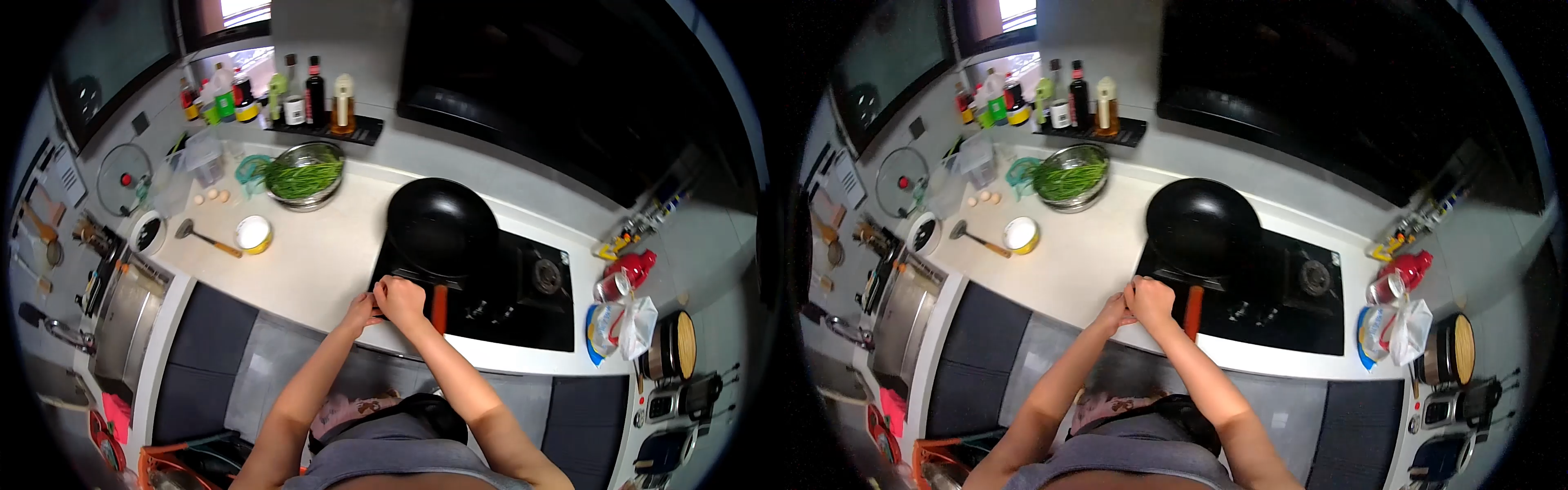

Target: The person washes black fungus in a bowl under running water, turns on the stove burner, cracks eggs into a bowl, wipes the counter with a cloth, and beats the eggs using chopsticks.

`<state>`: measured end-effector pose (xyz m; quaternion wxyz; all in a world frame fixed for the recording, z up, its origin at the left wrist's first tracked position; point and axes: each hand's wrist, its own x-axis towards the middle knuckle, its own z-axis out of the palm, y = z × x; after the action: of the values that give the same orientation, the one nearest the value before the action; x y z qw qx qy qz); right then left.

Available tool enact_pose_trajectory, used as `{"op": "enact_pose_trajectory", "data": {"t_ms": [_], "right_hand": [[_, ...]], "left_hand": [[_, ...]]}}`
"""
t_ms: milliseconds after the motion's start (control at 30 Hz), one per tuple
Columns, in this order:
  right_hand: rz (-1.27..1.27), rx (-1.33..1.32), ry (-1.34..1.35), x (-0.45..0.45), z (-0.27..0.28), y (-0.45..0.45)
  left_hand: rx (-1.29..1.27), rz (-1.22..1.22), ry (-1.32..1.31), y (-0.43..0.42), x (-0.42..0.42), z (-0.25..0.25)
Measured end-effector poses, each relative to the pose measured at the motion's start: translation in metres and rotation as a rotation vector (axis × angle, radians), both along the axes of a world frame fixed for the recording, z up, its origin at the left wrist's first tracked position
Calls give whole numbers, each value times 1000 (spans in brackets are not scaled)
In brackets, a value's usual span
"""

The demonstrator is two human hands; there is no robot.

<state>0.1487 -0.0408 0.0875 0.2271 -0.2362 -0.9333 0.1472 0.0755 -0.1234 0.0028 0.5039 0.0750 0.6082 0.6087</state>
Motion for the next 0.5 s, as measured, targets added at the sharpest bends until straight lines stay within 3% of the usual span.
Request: {"op": "enact_pose_trajectory", "data": {"t_ms": [200,500], "right_hand": [[217,-139,-278,-107,-14,-97],[451,-240,-317,-242,-57,-247]], "left_hand": [[1,300,12,-126,-81,-11],[-31,691,17,-322,-192,-32]]}}
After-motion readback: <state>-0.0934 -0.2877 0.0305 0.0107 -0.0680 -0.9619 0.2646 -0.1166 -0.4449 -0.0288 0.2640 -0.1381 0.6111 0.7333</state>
